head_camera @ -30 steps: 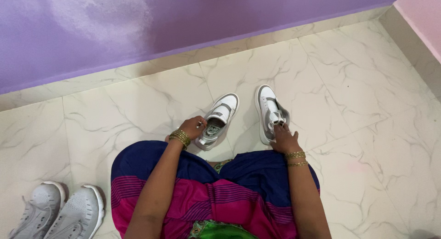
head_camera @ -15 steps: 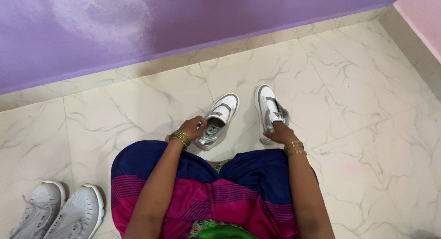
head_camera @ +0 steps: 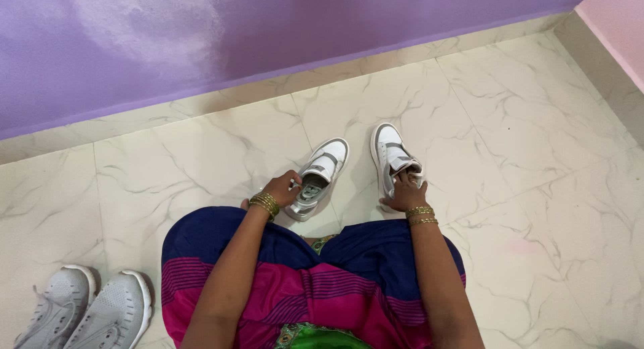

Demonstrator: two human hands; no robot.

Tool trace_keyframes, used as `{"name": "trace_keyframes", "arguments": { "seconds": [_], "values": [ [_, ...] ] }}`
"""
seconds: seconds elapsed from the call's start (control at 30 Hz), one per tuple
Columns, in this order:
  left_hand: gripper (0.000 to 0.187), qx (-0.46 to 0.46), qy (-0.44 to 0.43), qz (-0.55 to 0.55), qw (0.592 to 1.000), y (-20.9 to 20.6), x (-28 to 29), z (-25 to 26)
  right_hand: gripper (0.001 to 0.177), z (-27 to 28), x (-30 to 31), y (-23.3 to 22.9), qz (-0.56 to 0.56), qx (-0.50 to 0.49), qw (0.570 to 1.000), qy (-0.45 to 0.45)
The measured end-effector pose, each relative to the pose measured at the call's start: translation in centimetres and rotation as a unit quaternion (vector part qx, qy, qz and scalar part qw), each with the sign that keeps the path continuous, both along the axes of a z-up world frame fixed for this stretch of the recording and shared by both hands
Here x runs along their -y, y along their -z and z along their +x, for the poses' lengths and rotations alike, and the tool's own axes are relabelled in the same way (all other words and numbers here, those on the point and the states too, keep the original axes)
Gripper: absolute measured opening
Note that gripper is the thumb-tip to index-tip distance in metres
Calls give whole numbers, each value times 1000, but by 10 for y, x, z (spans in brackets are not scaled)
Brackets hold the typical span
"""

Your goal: The person sits on the floor and removes the laces from a pair of white sneakers. They then re-lace the shoes by threading the laces through the eyelets and tying them.

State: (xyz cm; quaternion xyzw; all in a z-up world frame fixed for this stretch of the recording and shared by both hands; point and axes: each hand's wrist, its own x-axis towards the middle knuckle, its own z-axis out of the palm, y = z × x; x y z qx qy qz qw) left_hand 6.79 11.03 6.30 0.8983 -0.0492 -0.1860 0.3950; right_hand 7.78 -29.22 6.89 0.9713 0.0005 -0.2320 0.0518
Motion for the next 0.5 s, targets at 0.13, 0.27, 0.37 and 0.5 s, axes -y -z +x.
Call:
{"name": "trace_keyframes", "arguments": {
  "seconds": [0.13, 0.27, 0.37, 0.5],
  "values": [
    [27, -12, -3, 0, 1000, -6, -1, -2, 73, 1, 10, 3, 66, 37, 997, 22],
    [27, -23, -7, 7, 1000, -10, 0, -4, 34, -11, 26, -13, 201, 130, 970, 47],
    [27, -8, -4, 4, 1000, -12, 0, -5, 15, -17, 28, -29, 256, 298, 917, 70],
    [28, -15, -1, 13, 1000, -14, 2, -5, 16, -19, 21, -40, 365, 447, 814, 55]
  ]
}}
